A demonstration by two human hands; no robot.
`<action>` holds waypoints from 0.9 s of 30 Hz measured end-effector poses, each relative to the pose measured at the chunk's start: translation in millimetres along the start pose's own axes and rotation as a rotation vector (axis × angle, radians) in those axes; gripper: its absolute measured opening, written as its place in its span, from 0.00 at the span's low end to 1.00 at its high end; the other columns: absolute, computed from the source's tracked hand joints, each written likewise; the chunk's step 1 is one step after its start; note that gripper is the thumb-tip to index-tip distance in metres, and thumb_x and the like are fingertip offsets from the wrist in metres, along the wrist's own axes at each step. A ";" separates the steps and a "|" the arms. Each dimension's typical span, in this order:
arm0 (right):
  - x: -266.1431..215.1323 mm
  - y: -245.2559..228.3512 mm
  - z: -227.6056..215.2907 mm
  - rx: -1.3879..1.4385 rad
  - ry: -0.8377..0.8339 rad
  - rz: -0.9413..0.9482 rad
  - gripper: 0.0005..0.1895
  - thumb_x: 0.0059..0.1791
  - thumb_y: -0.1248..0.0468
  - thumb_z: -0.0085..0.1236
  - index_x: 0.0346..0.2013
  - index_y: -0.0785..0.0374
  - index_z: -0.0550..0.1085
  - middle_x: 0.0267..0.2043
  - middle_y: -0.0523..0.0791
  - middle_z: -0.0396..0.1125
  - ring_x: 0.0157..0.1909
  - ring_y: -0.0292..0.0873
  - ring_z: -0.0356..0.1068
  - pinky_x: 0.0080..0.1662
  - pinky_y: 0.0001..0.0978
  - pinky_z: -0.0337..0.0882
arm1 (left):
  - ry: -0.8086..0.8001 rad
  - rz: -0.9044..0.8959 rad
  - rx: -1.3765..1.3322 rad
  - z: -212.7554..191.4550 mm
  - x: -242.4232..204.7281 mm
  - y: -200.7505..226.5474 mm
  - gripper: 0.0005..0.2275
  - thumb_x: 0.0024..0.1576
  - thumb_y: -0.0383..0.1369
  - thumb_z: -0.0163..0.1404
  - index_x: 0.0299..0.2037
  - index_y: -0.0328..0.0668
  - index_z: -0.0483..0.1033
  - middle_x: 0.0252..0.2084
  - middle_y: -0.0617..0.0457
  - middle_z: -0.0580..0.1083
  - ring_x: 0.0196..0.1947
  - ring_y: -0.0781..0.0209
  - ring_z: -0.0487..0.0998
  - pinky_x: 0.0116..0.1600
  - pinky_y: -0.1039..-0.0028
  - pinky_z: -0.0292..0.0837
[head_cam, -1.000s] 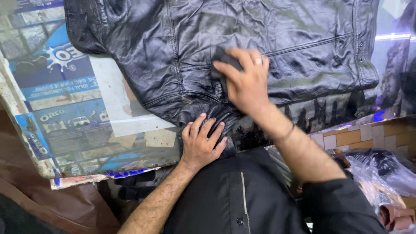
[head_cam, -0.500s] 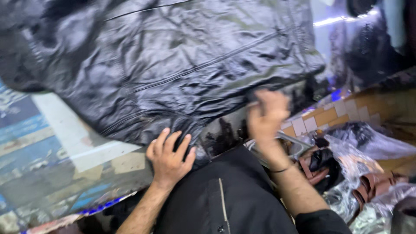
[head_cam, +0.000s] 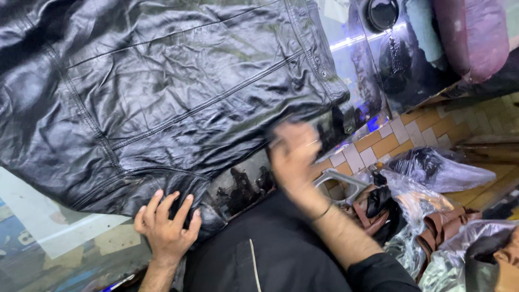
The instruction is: The person wipes a black leather jacket laid flat on a table using a dark cloth. They repeatedly dip the cloth into a small container of liquid and wipe different sections of the jacket, including the front, sleeves, and back, while occasionally adjusting the jacket's position.
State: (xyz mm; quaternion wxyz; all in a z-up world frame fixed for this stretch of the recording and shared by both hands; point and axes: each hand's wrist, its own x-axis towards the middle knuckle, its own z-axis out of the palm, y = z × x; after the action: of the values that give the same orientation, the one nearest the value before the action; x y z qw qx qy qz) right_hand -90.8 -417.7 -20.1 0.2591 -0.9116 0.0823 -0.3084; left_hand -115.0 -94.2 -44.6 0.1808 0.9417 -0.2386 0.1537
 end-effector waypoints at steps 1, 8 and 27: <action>-9.3 -17.0 3.3 0.002 -0.076 -0.142 0.17 0.38 0.70 0.54 0.40 0.55 0.77 0.45 0.45 0.71 0.50 0.56 0.69 0.51 0.50 0.61 | -0.005 -0.005 0.004 0.2 0.0 0.1 0.13 0.53 0.42 0.59 0.46 0.54 0.84 0.56 0.54 0.75 0.66 0.49 0.66 0.68 0.52 0.49; 27.7 47.0 -36.0 0.066 -0.183 -0.314 0.09 0.46 0.67 0.62 0.40 0.52 0.79 0.48 0.43 0.72 0.47 0.49 0.74 0.48 0.43 0.70 | -0.016 -0.044 -0.016 0.6 0.1 3.5 0.13 0.52 0.43 0.59 0.45 0.54 0.84 0.54 0.56 0.75 0.66 0.51 0.66 0.70 0.54 0.46; 76.6 257.6 -98.3 -0.172 0.103 -0.050 0.19 0.51 0.69 0.64 0.56 0.60 0.75 0.59 0.44 0.66 0.61 0.51 0.65 0.65 0.40 0.67 | 0.503 -0.627 0.090 34.3 -30.6 52.9 0.28 0.64 0.41 0.52 0.71 0.36 0.60 0.76 0.30 0.50 0.77 0.31 0.48 0.78 0.40 0.41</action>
State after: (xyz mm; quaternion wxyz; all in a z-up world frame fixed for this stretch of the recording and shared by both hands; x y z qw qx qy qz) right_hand -86.7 -702.4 -48.5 0.1673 -0.9153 0.0988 -0.3529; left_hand -160.4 -139.7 -72.4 0.2305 0.9088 0.1190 0.3270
